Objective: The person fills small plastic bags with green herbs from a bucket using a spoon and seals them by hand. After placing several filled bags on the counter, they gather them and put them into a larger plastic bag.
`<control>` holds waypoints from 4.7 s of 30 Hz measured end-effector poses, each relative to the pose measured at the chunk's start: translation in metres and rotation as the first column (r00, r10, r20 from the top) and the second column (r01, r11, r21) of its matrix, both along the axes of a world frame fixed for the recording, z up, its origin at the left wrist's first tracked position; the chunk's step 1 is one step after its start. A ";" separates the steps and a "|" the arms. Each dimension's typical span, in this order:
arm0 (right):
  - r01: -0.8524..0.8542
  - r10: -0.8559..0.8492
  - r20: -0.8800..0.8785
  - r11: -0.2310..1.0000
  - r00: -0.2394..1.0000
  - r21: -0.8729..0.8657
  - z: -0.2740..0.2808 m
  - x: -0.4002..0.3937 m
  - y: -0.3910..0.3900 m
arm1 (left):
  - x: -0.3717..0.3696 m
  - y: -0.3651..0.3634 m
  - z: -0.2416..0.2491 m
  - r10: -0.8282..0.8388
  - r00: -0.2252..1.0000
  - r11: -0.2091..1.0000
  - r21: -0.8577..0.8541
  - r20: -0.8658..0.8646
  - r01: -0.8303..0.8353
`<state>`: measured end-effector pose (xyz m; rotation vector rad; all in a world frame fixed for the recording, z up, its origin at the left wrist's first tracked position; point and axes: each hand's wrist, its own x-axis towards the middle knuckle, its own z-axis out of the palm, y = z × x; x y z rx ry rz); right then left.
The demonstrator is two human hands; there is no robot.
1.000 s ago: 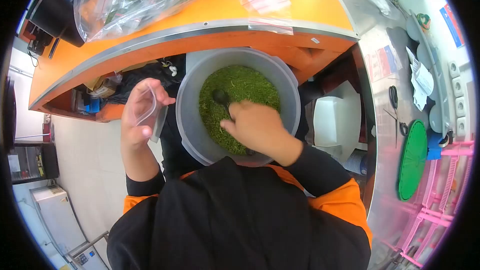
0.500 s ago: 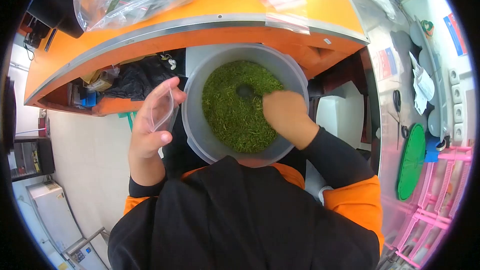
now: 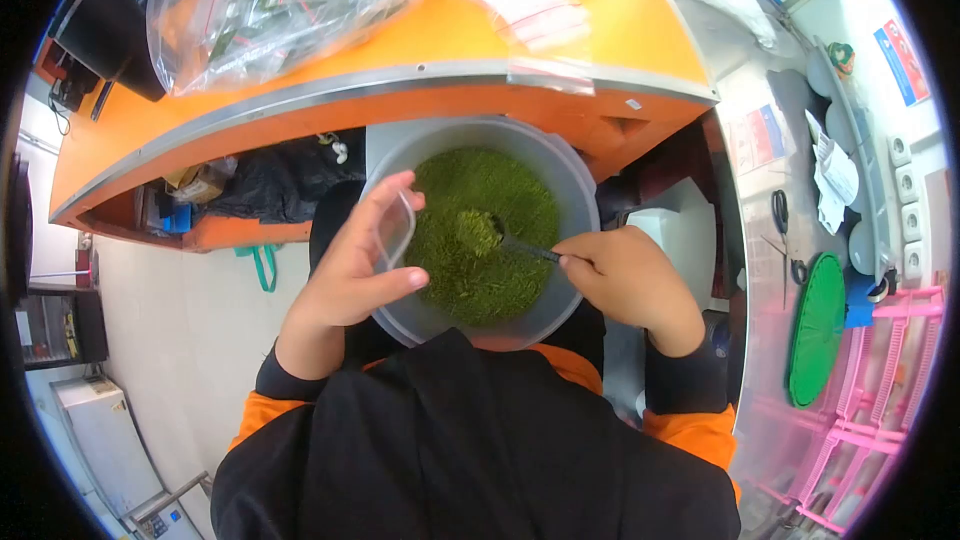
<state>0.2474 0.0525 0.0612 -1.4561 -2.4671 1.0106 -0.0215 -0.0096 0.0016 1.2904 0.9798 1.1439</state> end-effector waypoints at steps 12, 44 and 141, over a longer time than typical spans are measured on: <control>0.048 -0.018 -0.065 0.866 0.998 0.497 0.025 0.000 -0.012 | 0.030 0.032 -0.016 0.002 0.949 1.000 0.014 -0.314 0.002; 0.091 0.097 -0.613 0.959 0.784 0.267 -0.015 -0.038 -0.009 | 0.016 0.028 0.039 0.078 0.793 0.902 0.381 -0.604 0.201; -0.292 0.292 0.405 0.954 0.867 -0.064 -0.119 -0.096 -0.005 | -0.033 -0.009 0.008 -0.161 0.907 0.958 0.284 0.390 0.047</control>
